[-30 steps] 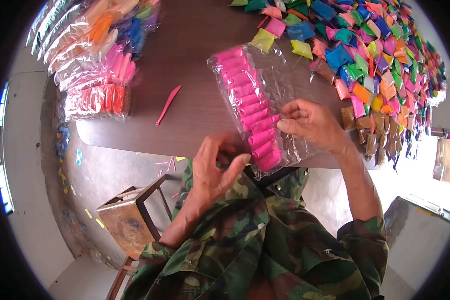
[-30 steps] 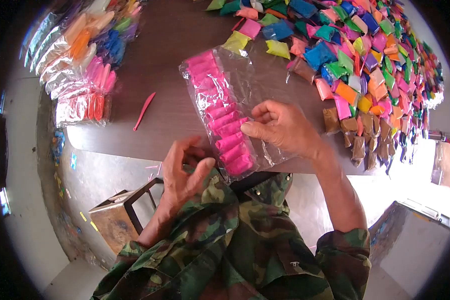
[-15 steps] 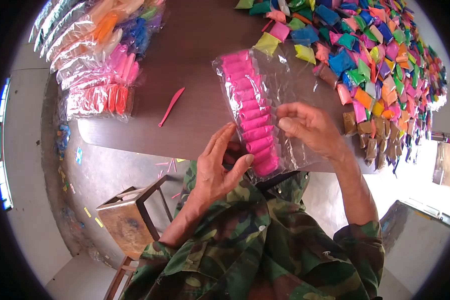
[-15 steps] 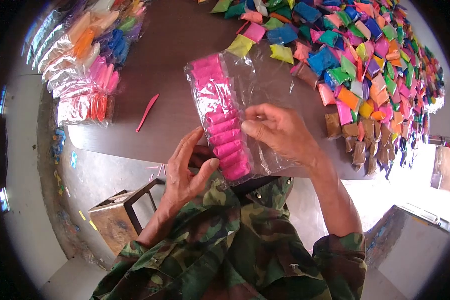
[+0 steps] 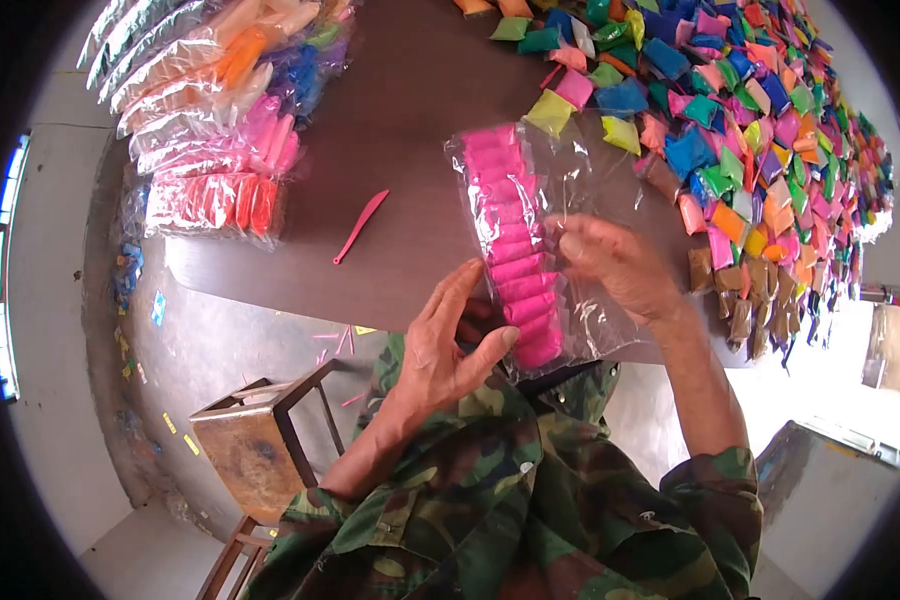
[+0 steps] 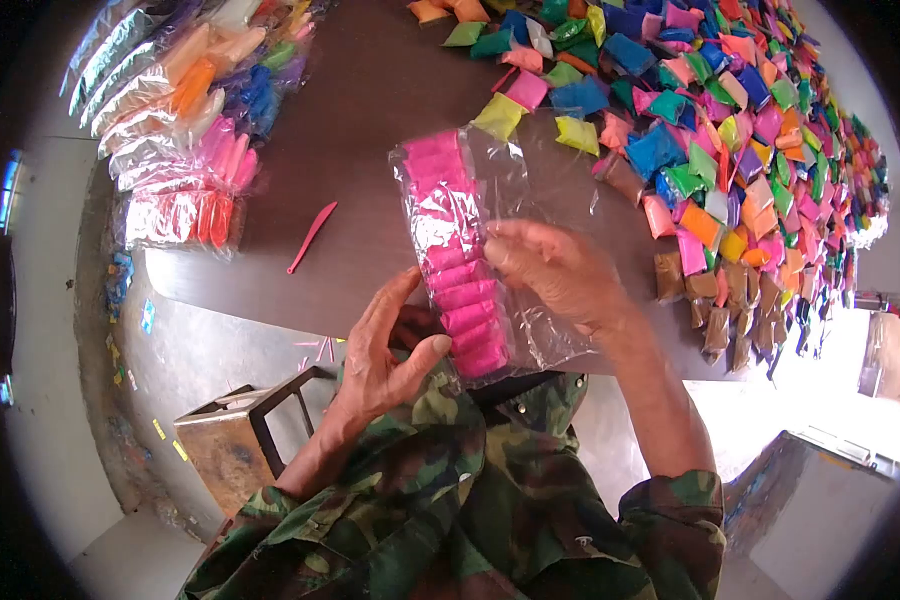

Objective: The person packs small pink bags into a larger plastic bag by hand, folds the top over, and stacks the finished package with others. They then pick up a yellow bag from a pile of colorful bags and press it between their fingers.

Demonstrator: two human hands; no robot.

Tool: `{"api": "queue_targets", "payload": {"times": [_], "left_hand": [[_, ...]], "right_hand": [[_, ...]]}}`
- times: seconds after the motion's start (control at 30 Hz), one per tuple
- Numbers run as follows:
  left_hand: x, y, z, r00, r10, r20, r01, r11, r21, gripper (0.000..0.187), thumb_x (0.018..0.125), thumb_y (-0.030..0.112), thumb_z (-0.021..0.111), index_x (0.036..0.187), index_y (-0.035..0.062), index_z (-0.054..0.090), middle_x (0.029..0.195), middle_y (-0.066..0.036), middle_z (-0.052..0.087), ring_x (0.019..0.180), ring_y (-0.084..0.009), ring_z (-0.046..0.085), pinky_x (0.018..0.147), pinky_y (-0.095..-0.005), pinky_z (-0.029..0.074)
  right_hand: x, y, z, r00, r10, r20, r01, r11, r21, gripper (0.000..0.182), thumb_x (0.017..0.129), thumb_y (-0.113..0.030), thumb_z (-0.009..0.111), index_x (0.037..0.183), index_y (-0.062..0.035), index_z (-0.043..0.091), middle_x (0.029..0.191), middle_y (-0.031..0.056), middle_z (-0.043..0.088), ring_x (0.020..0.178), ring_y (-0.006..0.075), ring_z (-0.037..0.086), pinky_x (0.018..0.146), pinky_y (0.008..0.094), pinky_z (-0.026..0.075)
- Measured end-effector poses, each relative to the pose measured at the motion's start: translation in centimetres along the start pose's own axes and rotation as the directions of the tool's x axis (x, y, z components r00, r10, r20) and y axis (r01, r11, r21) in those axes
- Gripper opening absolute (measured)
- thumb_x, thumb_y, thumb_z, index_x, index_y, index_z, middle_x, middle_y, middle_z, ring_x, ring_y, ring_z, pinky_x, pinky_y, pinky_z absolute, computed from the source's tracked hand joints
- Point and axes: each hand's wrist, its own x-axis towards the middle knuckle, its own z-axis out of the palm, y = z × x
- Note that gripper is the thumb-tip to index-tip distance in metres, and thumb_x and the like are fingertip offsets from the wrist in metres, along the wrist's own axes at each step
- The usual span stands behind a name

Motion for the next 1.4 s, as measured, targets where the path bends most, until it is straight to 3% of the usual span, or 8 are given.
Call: {"api": "queue_targets", "payload": {"times": [0.1, 0.2, 0.4, 0.63, 0.8, 1.0, 1.3, 1.4], "left_hand": [[0.0, 0.0, -0.2, 0.997, 0.072, 0.004, -0.072, 0.996, 0.061, 0.078, 0.094, 0.021, 0.083, 0.157, -0.0073, 0.047, 0.145, -0.025, 0.060, 0.106, -0.0230, 0.074, 0.078, -0.0309, 0.061], [0.0, -0.4, -0.3, 0.998, 0.057, -0.014, -0.057, 0.998, 0.003, 0.078, 0.095, 0.024, 0.083, 0.157, -0.0076, 0.047, 0.148, -0.027, 0.058, 0.115, -0.0282, 0.072, 0.090, -0.0360, 0.060], [2.4, 0.3, -0.7, 0.972, 0.189, -0.144, -0.159, 0.968, 0.196, 0.082, 0.098, 0.033, 0.079, 0.158, -0.0089, 0.044, 0.161, -0.030, 0.046, 0.147, -0.0386, 0.052, 0.118, -0.0460, 0.045], [4.0, -0.2, 0.3, 0.977, 0.159, -0.139, -0.157, 0.987, 0.027, 0.077, 0.100, 0.031, 0.076, 0.159, -0.0069, 0.044, 0.165, -0.028, 0.042, 0.152, -0.0371, 0.046, 0.121, -0.0452, 0.043], [5.2, -0.6, -0.7, 0.963, 0.160, -0.218, -0.140, 0.985, 0.105, 0.071, 0.104, 0.033, 0.070, 0.159, -0.0044, 0.045, 0.164, -0.028, 0.044, 0.151, -0.0369, 0.046, 0.121, -0.0462, 0.043], [6.7, -0.9, -0.4, 0.975, 0.155, -0.162, -0.144, 0.987, 0.078, 0.076, 0.101, 0.037, 0.073, 0.157, -0.0075, 0.045, 0.162, -0.031, 0.045, 0.151, -0.0428, 0.046, 0.124, -0.0462, 0.038], [10.2, -0.6, -1.7, 0.931, 0.149, -0.334, -0.111, 0.985, 0.129, 0.073, 0.104, 0.038, 0.070, 0.154, -0.0091, 0.048, 0.161, -0.032, 0.046, 0.151, -0.0433, 0.046, 0.123, -0.0459, 0.039], [11.5, -1.1, -1.4, 0.945, 0.102, -0.311, -0.094, 0.995, 0.038, 0.070, 0.105, 0.039, 0.068, 0.153, -0.0092, 0.049, 0.159, -0.032, 0.048, 0.150, -0.0428, 0.048, 0.122, -0.0456, 0.040]], "right_hand": [[0.5, 0.7, 0.3, 0.997, -0.035, 0.063, 0.034, 0.999, 0.028, 0.065, 0.107, -0.040, 0.071, 0.152, 0.0038, 0.055, 0.134, 0.0103, 0.069, 0.115, 0.0140, 0.067, 0.097, 0.0296, 0.055], [0.8, 0.7, -0.6, 1.000, 0.005, 0.015, -0.005, 1.000, 0.001, 0.064, 0.110, -0.041, 0.066, 0.157, -0.0002, 0.050, 0.143, 0.0065, 0.064, 0.129, 0.0156, 0.062, 0.107, 0.0353, 0.053], [1.1, -0.6, 0.7, 0.990, -0.107, -0.093, 0.110, 0.994, 0.020, 0.065, 0.111, -0.039, 0.064, 0.160, -0.0003, 0.046, 0.145, 0.0080, 0.063, 0.132, 0.0164, 0.060, 0.109, 0.0365, 0.051], [2.1, 0.0, 0.2, 0.996, -0.091, -0.014, 0.092, 0.995, 0.050, 0.070, 0.110, -0.042, 0.065, 0.160, 0.0030, 0.046, 0.144, 0.0062, 0.061, 0.130, 0.0125, 0.056, 0.109, 0.0336, 0.048], [3.7, -1.1, 0.4, 0.984, -0.124, -0.124, 0.143, 0.978, 0.154, 0.069, 0.111, -0.043, 0.062, 0.161, 0.0020, 0.046, 0.146, 0.0068, 0.062, 0.131, 0.0138, 0.057, 0.110, 0.0339, 0.047], [5.3, -1.2, 0.7, 0.988, -0.125, 0.091, 0.121, 0.991, 0.056, 0.075, 0.110, -0.050, 0.061, 0.163, 0.0001, 0.042, 0.158, 0.0106, 0.054, 0.136, 0.0177, 0.056, 0.112, 0.0370, 0.047], [8.0, -2.1, 0.1, 0.986, -0.148, -0.073, 0.158, 0.972, 0.175, 0.070, 0.111, -0.048, 0.058, 0.163, -0.0012, 0.044, 0.161, 0.0088, 0.052, 0.141, 0.0198, 0.054, 0.119, 0.0395, 0.042], [8.0, -3.4, 1.2, 0.982, -0.187, 0.038, 0.180, 0.973, 0.144, 0.063, 0.114, -0.042, 0.053, 0.162, -0.0014, 0.046, 0.160, 0.0091, 0.053, 0.142, 0.0208, 0.053, 0.119, 0.0402, 0.042]]}}
